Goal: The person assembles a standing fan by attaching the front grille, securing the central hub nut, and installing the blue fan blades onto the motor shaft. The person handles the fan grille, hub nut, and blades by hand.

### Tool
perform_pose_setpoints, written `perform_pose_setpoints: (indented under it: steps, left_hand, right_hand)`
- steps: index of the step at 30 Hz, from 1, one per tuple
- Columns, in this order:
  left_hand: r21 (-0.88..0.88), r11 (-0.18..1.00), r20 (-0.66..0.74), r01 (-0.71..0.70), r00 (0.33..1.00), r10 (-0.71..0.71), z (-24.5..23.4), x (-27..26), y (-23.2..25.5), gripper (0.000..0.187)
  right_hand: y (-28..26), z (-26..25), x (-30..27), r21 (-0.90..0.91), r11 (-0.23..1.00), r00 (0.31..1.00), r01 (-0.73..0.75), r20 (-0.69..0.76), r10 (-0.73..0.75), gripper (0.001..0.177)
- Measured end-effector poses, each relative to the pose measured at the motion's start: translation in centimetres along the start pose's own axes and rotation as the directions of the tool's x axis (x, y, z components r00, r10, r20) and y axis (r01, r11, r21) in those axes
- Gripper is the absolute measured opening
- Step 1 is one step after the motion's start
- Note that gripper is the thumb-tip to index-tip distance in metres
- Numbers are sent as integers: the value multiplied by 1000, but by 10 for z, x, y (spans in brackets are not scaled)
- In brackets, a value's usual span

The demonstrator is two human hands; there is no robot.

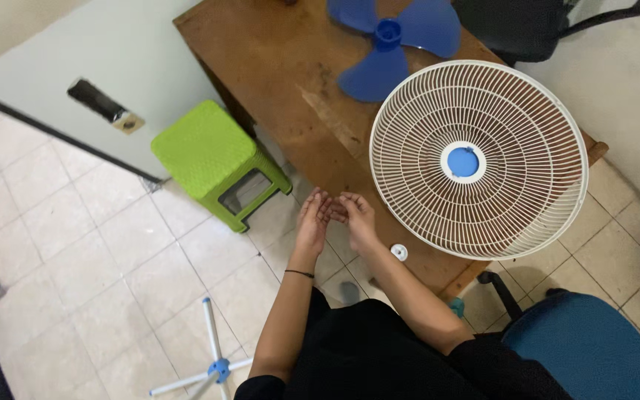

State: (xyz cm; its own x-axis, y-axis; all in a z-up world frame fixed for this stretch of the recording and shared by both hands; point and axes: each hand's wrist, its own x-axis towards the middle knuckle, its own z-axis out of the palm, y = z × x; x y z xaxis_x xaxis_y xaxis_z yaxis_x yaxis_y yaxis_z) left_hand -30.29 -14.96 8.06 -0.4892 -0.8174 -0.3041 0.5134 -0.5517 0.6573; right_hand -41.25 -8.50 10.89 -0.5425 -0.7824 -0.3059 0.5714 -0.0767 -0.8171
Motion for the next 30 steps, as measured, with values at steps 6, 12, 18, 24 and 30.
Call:
perform_pose_setpoints:
  steps: [6,12,18,24,30]
  left_hand:
    - [54,994,58,90,994,-93,9,69,42,49]
    - [278,938,24,205,975,-221,11,123,84,45]
    - [268,926,53,264,956,-288,15,174,78,43]
    - [295,912,57,286,947,-315,27,222,67,42]
    - [335,900,30,280,951,-308,54,273,64,47]
  right_hand:
    - [-14,34,51,102,994,990,32,-137,-17,20]
    - [-4,59,98,206,973,972,102,-229,-54,17]
    - [-6,53,143,250,952,942,176,-324,-89,16]
    - [0,41,203,287,927,919,240,-374,-122,21]
    - [11,19,274,321,912,887,254,-454,-88,28]
